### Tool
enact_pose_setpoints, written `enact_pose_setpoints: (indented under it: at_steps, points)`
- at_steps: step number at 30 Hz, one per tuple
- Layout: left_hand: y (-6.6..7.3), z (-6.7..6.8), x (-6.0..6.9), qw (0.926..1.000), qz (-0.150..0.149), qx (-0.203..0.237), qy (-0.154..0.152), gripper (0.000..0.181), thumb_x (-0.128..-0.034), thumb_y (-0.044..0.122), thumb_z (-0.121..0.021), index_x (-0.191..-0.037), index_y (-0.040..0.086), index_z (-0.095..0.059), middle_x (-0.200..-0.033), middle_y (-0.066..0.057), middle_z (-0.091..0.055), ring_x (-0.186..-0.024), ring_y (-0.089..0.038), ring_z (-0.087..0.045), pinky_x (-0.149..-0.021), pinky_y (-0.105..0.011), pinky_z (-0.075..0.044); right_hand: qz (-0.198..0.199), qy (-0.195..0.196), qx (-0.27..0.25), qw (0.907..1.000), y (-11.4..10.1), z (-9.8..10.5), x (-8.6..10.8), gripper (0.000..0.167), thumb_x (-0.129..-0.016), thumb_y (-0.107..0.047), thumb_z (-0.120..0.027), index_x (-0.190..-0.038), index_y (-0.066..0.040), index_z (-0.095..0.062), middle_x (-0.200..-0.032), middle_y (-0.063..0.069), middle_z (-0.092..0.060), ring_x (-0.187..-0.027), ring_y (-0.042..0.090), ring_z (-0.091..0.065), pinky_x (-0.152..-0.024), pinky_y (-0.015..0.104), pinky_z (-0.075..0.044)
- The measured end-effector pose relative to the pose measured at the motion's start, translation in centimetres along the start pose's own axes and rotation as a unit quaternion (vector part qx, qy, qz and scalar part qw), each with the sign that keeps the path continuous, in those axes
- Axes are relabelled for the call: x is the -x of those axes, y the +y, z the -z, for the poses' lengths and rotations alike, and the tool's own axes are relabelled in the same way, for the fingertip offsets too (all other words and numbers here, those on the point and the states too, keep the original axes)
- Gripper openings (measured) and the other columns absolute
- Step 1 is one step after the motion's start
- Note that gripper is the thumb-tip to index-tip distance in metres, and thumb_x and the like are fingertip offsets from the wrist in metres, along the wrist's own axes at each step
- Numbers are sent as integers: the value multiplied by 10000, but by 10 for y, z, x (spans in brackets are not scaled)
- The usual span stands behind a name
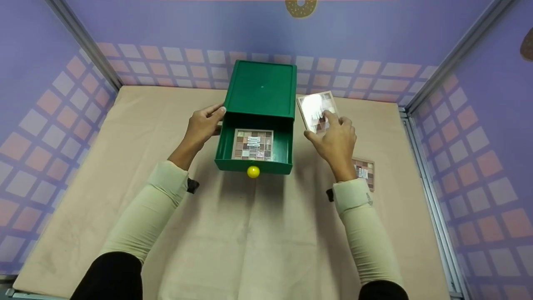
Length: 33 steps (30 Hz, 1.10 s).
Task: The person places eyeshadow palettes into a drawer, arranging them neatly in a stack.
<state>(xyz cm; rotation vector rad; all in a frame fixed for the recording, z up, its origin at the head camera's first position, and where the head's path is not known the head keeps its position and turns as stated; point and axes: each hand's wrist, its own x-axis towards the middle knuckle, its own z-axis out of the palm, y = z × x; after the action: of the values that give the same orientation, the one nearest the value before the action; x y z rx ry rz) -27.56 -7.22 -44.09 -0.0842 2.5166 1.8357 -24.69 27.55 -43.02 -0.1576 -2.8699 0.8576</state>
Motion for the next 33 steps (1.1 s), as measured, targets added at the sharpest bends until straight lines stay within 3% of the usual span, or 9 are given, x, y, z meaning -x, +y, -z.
enact_pose_setpoints:
  at_steps: [7, 15, 18, 25, 33]
  points:
    - [1, 0, 0, 10000, 14, -29, -32, 465, -1043, 456, -540, -1453, 244, -593, -1237, -38, -713, -1055, -310, -682, -777, -293, -566, 476, 14, -82, 9988, -21, 13, 6, 793, -816, -450, -811, -1492, -146, -528, -1494, 301, -441, -1352, 498, -421, -1113, 648, -332]
    - [1, 0, 1, 9999, -112, -50, -32, 441, -1044, 443, -541, -1439, 258, -607, -1158, -72, -743, -906, -267, -682, -709, -276, -539, 1152, -455, -51, 9923, -40, 17, 14, 776, -817, -385, -830, -1499, -179, -522, -1509, 285, -428, -1302, 508, -450, -1064, 696, -365]
    - [1, 0, 0, 9999, -147, -8, -25, 434, -1041, 438, -550, -1428, 255, -618, -1120, -103, -750, -859, -259, -678, -672, -256, -518, 1462, -778, -1, 9862, -45, 18, 16, 779, -811, -367, -842, -1501, -201, -521, -1537, 262, -411, -1334, 512, -429, -1081, 715, -345]
    - [0, 1, -1, 9999, -128, -20, -30, 449, -1042, 439, -552, -1442, 243, -604, -1126, -37, -742, -850, -171, -662, -697, -246, -531, 1990, -1521, 58, 9681, -51, 15, 17, 788, -802, -345, -861, -1503, -221, -523, -1574, 195, -391, -1352, 469, -431, -1093, 705, -361]
    - [0, 1, -1, 9999, -101, -35, -18, 461, -1040, 442, -551, -1447, 233, -601, -1217, -44, -732, -1018, -299, -699, -737, -273, -553, 2456, -2141, 253, 9451, -60, 12, 18, 765, -801, -356, -867, -1485, -232, -547, -1616, 162, -357, -1426, 484, -380, -1115, 718, -330]
